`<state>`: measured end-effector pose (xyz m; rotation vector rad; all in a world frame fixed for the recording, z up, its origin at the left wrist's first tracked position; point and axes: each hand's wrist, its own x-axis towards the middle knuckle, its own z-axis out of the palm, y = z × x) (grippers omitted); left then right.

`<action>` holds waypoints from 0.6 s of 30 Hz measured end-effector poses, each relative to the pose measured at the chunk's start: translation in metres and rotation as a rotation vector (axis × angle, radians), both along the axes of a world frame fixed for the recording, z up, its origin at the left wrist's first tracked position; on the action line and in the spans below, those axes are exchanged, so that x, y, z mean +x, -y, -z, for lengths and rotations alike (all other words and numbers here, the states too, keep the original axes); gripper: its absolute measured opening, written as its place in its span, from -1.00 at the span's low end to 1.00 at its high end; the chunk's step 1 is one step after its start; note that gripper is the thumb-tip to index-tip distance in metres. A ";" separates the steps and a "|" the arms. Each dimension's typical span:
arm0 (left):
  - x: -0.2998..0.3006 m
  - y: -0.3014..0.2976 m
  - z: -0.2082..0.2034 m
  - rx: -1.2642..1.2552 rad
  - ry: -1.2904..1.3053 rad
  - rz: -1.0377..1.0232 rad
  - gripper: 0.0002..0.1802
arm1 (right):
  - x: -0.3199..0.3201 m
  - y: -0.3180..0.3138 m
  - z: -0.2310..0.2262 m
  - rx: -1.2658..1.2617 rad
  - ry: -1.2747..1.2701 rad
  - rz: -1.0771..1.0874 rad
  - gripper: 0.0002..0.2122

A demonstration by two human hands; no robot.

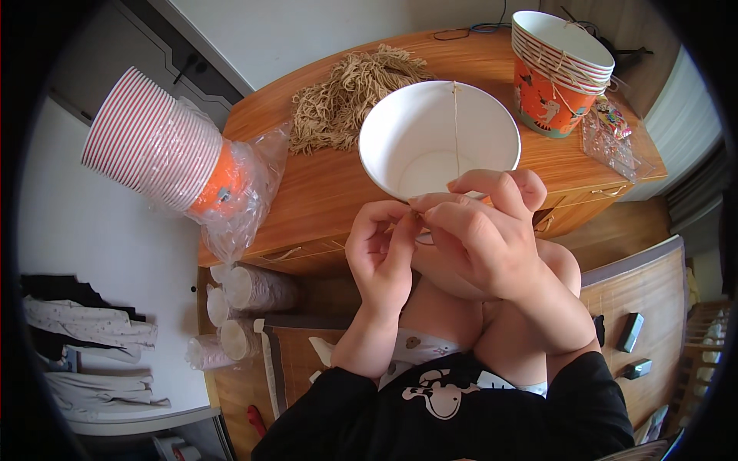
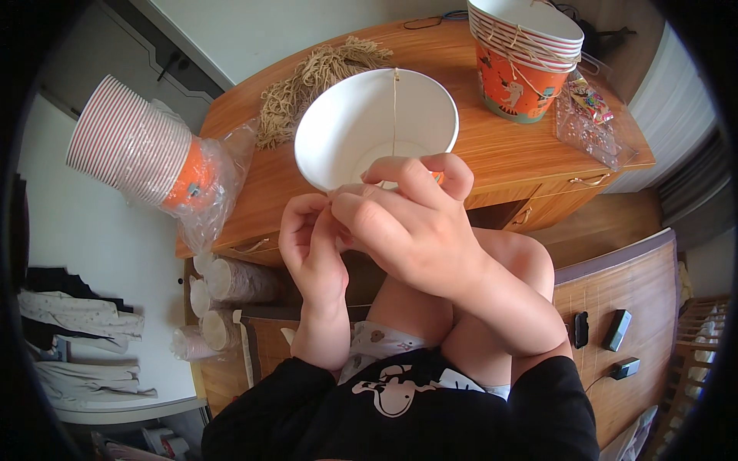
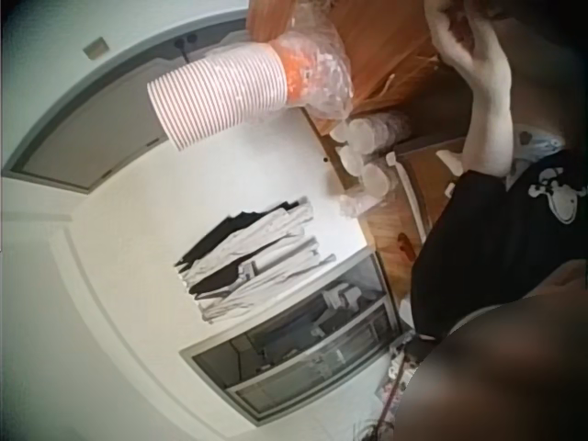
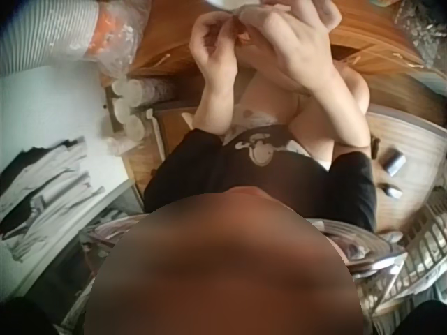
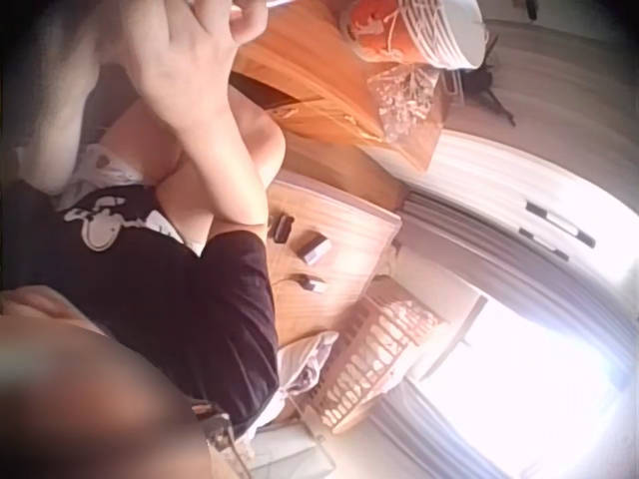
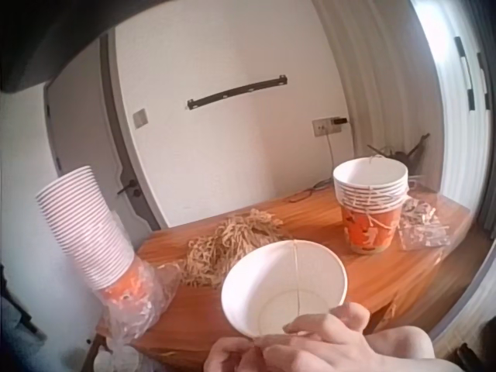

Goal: Attaching pre-cut string handles to paper buckets as part of a manufacturing or packaging process.

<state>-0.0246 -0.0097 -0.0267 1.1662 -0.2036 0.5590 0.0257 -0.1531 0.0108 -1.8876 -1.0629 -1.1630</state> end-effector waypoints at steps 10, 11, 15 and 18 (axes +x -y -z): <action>0.002 0.006 0.011 0.155 0.013 -0.227 -0.91 | -0.004 -0.005 0.001 0.108 -0.066 0.011 -0.69; 0.002 0.007 0.010 0.155 0.013 -0.227 -0.91 | -0.006 -0.005 -0.002 0.112 -0.100 0.014 -0.69; 0.005 0.006 0.010 0.267 0.074 -0.330 -0.88 | -0.006 -0.006 -0.002 0.133 -0.121 0.014 -0.67; 0.002 0.003 0.008 0.291 0.078 -0.298 -0.83 | -0.003 -0.004 0.000 0.111 -0.062 0.022 -0.67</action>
